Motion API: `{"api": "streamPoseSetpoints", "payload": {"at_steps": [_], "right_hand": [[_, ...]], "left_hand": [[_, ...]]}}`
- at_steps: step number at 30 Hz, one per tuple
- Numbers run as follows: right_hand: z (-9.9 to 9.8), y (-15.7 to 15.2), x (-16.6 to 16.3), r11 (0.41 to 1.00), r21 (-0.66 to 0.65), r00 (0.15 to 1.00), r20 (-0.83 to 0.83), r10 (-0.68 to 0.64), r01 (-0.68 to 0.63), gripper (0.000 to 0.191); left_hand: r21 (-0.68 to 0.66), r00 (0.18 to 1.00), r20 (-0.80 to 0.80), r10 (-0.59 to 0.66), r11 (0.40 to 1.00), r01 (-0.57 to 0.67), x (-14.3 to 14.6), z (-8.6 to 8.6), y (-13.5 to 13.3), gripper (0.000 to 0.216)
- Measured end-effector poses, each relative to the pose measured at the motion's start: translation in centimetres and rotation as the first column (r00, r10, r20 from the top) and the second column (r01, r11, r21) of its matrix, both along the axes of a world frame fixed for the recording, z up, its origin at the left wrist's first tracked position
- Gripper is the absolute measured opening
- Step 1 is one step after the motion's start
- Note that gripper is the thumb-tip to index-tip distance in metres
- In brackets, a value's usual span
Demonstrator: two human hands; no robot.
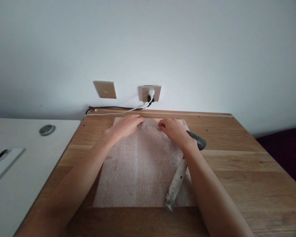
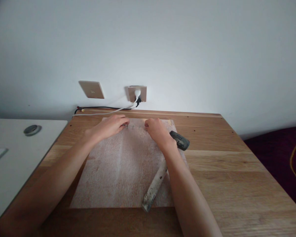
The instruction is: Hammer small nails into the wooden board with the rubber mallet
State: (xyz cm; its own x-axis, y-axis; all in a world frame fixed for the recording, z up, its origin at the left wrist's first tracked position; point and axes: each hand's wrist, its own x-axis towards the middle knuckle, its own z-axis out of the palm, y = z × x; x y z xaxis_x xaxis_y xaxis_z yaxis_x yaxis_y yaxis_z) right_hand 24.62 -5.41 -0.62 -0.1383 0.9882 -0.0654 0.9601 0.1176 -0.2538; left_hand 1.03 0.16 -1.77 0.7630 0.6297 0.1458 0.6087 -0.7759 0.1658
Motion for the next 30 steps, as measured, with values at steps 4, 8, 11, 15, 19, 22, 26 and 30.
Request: {"api": "streamPoseSetpoints", "payload": {"at_steps": [4, 8, 11, 15, 19, 22, 26, 30], "right_hand": [[-0.2, 0.0, -0.1, 1.000, 0.012, 1.000, -0.013, 0.001, -0.001, 0.024], [-0.1, -0.1, -0.1, 0.999, 0.033, 1.000, -0.025, 0.002, -0.001, 0.030], [0.3, -0.1, 0.0, 0.998, 0.064, 1.000, -0.027, -0.009, 0.011, 0.033], [0.4, 0.0, -0.4, 0.991, 0.132, 0.997, -0.073, -0.001, 0.011, 0.035], [-0.3, 0.0, -1.6, 0.992, 0.126, 0.995, -0.093, 0.032, -0.020, 0.031], [-0.7, -0.1, -2.3, 0.993, 0.113, 0.995, -0.090, 0.037, -0.027, 0.029], [-0.7, -0.3, -2.6, 0.994, 0.109, 0.995, -0.088, 0.037, -0.027, 0.026], [-0.8, -0.3, -2.8, 0.994, 0.104, 0.996, -0.085, 0.040, -0.031, 0.023]], "left_hand": [[0.000, 1.000, -0.008, -0.018, 1.000, 0.018, 0.1, -0.3, 0.0, 0.031], [-0.007, 0.999, -0.042, -0.026, 1.000, 0.025, 0.3, -0.3, -0.2, 0.029], [0.013, 0.999, -0.048, -0.009, 1.000, 0.010, 0.5, -0.3, -0.3, 0.028], [0.017, 0.999, -0.034, 0.014, 1.000, -0.013, 0.7, -0.7, -0.2, 0.021], [-0.005, 0.998, -0.006, 0.057, 0.998, -0.057, 0.8, -0.9, -0.1, 0.014], [-0.022, 0.997, 0.016, 0.079, 0.997, -0.079, 0.8, -1.0, 0.0, 0.012], [-0.032, 0.994, 0.043, 0.096, 0.995, -0.094, 0.9, -0.9, -0.1, 0.011], [-0.054, 0.996, 0.046, 0.070, 0.996, -0.067, 1.1, -0.8, -0.1, 0.010]]}}
